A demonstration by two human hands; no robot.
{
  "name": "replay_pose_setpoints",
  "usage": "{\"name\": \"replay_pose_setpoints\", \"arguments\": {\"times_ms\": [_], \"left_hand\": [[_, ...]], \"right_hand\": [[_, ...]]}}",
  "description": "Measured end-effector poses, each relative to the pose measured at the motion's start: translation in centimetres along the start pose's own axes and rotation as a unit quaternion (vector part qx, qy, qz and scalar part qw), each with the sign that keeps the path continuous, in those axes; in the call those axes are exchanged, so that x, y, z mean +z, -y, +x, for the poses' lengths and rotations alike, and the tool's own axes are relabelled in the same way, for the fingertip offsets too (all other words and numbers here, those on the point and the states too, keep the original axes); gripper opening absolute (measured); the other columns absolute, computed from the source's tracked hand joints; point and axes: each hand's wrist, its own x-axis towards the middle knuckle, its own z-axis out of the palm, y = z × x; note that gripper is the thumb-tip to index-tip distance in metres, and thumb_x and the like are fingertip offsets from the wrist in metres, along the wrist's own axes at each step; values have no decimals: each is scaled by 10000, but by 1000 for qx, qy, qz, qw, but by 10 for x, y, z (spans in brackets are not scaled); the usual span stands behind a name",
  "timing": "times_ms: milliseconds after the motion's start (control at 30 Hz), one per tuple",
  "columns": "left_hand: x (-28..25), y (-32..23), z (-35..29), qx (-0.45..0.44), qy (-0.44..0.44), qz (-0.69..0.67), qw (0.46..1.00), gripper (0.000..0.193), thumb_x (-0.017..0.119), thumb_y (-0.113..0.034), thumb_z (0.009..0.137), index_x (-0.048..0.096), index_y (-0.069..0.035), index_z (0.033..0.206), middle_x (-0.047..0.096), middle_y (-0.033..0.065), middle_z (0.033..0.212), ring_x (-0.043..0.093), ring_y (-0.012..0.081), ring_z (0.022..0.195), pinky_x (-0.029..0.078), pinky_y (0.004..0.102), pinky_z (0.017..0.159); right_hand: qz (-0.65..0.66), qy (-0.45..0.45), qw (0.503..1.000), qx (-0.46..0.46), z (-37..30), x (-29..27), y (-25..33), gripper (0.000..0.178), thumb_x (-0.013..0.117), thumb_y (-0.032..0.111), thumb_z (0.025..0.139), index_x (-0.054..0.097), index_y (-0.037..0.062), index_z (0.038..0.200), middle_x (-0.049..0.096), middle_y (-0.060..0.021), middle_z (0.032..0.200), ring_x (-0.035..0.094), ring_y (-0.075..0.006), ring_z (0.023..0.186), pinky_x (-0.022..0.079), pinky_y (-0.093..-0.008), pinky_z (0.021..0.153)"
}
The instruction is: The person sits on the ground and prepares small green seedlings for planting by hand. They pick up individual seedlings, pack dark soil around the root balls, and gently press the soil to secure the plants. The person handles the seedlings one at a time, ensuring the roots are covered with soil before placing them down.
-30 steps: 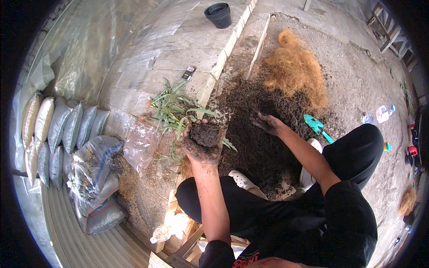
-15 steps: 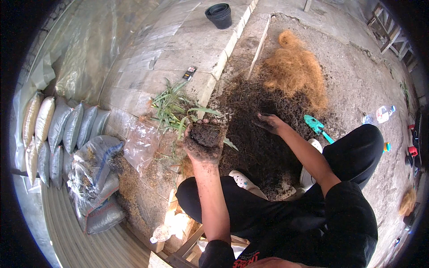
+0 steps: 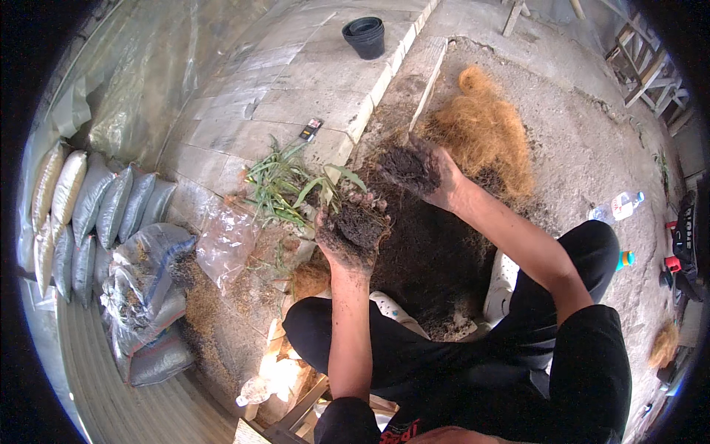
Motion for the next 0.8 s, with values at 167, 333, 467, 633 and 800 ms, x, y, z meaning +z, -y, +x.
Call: {"name": "replay_pose_setpoints", "arguments": {"times_ms": [167, 333, 467, 633, 800], "left_hand": [[9, 28, 7, -50, 18, 26, 998, 576, 404, -542, 871, 568, -62, 1143, 634, 143, 1010, 604, 364, 936, 498, 485, 787], [16, 52, 9, -95, 49, 28, 994, 586, 397, -570, 864, 576, -58, 1085, 622, 155, 1013, 589, 369, 962, 472, 498, 839], [21, 70, 12, -103, 7, 49, 993, 540, 360, -548, 893, 565, -95, 1103, 613, 132, 1043, 581, 340, 994, 463, 498, 867], [31, 76, 9, -98, -30, 93, 990, 530, 313, -501, 948, 516, -92, 1217, 577, 103, 1134, 559, 299, 1059, 449, 470, 933], [19, 85, 21, -47, -53, 74, 995, 515, 315, -488, 967, 502, -100, 1249, 554, 98, 1181, 533, 273, 1100, 440, 436, 964]], "right_hand": [[-67, -14, 998, -15, -31, 37, 30, 491, 289, 364, 999, 479, 11, 1283, 564, -142, 1238, 546, -280, 1130, 417, -421, 1030], [-137, -45, 988, -52, -61, 40, 27, 573, 313, 422, 987, 363, 14, 1386, 462, -138, 1364, 475, -273, 1210, 391, -421, 1032], [-185, -75, 976, -89, -65, 4, 19, 609, 298, 401, 994, 265, -13, 1439, 290, -138, 1497, 294, -258, 1363, 229, -392, 1134], [-253, -110, 950, -149, -45, -30, -1, 633, 339, 398, 998, 236, -40, 1443, 191, -170, 1532, 170, -224, 1420, 120, -337, 1156], [-580, -65, 805, -107, -66, -6, -6, 507, 417, 342, 977, 413, -52, 1296, 453, -285, 1253, 464, -321, 1190, 328, -431, 1053]]}}
